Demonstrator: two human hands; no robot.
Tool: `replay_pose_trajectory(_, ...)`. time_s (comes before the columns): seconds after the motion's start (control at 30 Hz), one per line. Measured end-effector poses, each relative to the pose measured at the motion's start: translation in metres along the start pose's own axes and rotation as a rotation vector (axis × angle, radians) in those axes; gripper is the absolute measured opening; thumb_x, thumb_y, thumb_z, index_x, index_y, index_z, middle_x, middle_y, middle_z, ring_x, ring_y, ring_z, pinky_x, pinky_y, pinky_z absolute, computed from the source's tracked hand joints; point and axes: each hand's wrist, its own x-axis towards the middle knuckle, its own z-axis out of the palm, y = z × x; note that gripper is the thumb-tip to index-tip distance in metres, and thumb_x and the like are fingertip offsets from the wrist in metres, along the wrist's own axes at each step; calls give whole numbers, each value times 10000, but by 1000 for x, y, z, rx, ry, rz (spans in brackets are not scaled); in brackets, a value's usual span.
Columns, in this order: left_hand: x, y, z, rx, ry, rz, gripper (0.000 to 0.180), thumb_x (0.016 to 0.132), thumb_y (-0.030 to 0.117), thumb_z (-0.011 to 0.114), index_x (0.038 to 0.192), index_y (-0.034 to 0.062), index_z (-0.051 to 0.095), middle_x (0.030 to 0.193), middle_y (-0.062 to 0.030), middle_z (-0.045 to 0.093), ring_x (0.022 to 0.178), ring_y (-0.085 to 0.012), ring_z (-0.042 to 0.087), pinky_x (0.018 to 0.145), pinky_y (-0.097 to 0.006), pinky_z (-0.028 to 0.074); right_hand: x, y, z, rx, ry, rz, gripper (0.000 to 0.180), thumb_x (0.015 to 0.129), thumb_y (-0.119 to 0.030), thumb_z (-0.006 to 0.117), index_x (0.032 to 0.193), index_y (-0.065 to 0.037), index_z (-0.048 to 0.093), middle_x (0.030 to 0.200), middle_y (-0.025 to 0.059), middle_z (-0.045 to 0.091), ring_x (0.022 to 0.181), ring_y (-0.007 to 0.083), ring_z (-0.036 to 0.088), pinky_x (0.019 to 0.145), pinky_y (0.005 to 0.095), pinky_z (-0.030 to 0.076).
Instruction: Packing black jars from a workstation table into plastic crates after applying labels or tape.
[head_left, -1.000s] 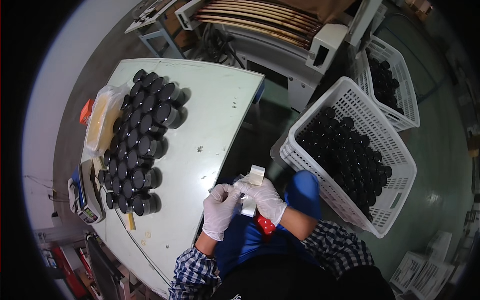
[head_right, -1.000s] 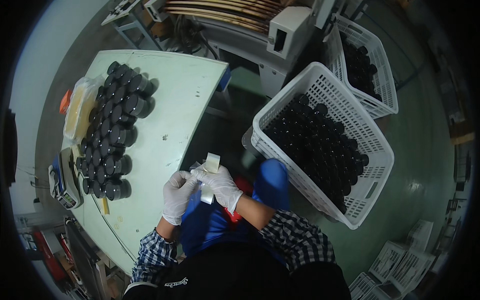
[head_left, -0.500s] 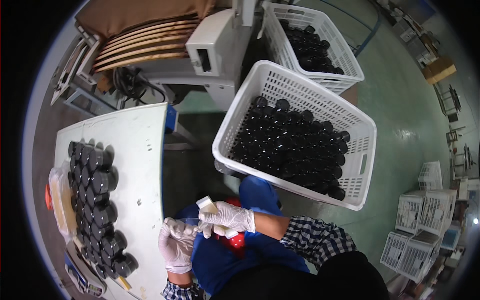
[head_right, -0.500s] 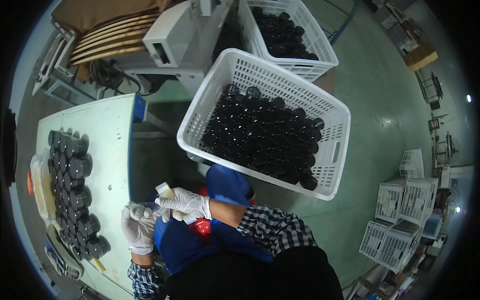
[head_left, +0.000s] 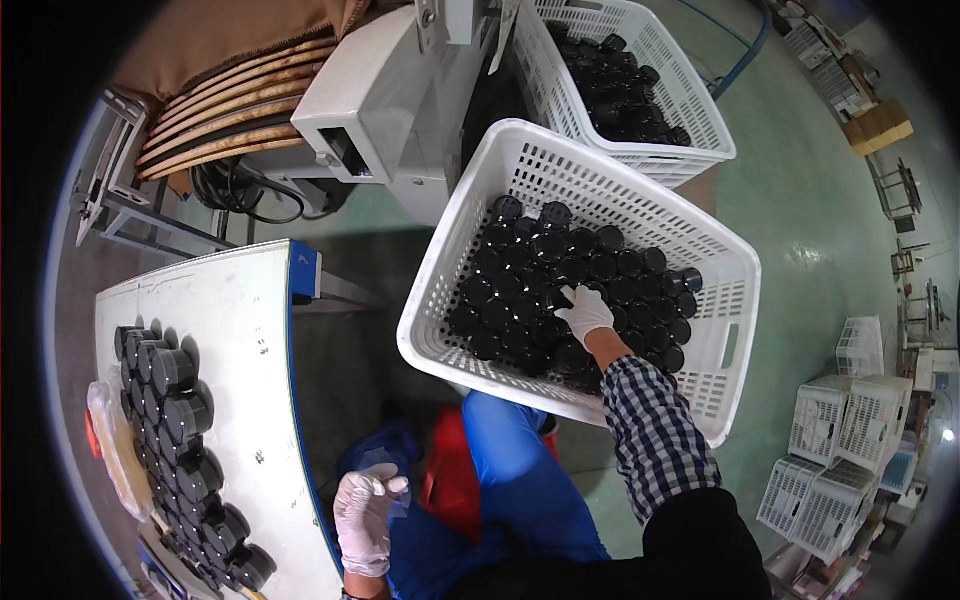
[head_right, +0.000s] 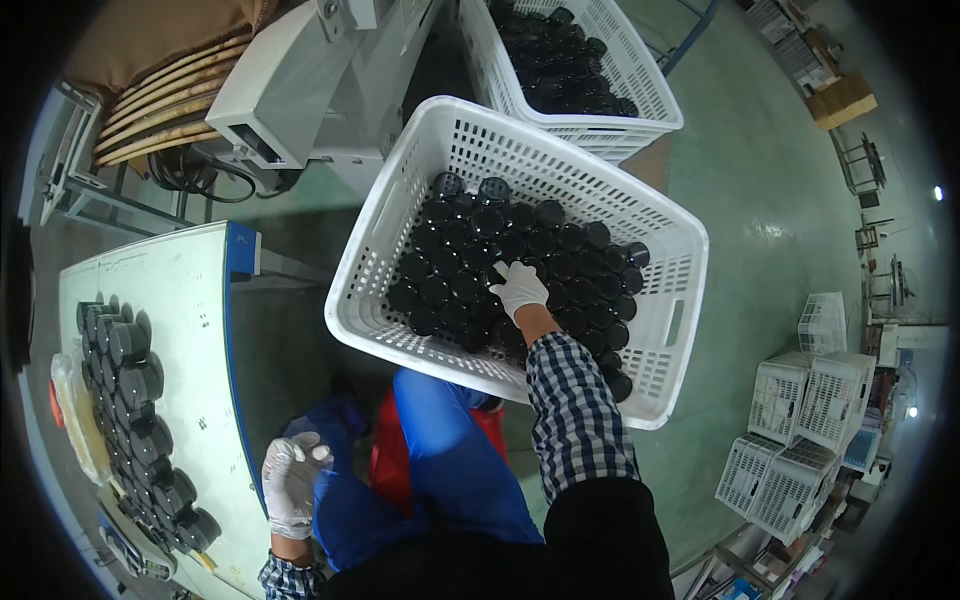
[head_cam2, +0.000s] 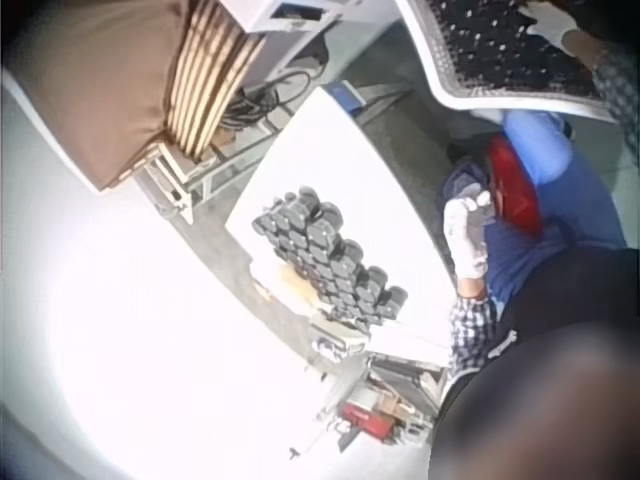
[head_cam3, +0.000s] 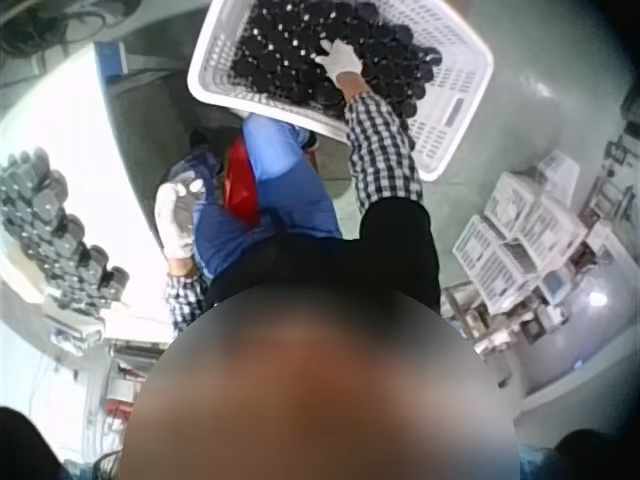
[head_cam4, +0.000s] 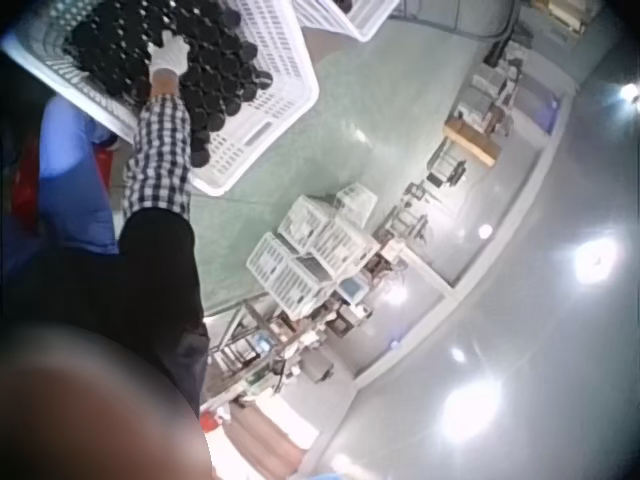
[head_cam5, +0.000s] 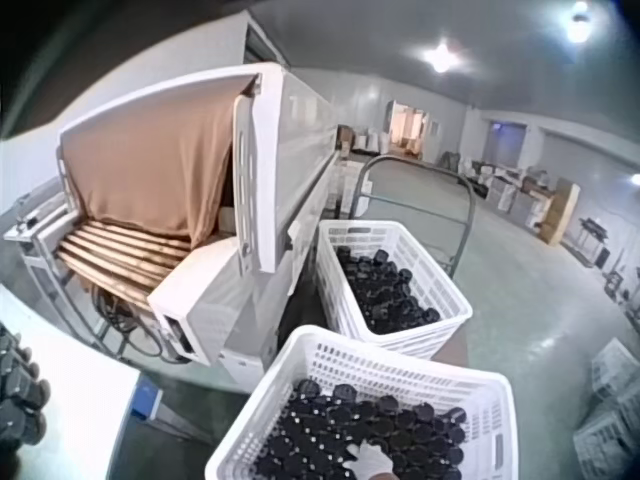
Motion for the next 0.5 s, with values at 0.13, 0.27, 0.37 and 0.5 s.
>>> replay_pose_trajectory(0.13,10,-4,6,51,17,-43,134,932,137,608,851,31,620,1028,-175,675,854,-260,677,847,-389,533,19,0,17,-240,70,-45,623,722,-405,811,1163,-73,523,1105,182,571,970,337,657,755,441,548)
replay_pose_trajectory(0.27,14,-2,3,108,29,-67,150,952,141,569,857,37,620,1011,-169,672,866,-254,668,852,-398,518,25,-20,25,-342,36,-206,705,691,-407,827,1198,-68,474,1109,163,564,937,318,665,680,406,565)
replay_pose_trajectory(0.37,16,-3,6,105,-18,-80,211,985,146,505,885,10,633,969,-174,693,820,-217,675,694,-325,546,22,-23,20,-328,-5,-249,716,699,-378,823,1240,-81,460,1152,157,564,1008,321,644,715,431,574)
replay_pose_trajectory(0.5,17,-7,6,154,-19,-216,162,986,199,556,961,64,641,1002,-78,700,825,-128,663,653,-264,537,10,-19,4,-377,-89,-161,726,711,-293,830,1304,-118,450,1255,188,502,1091,335,613,842,436,554)
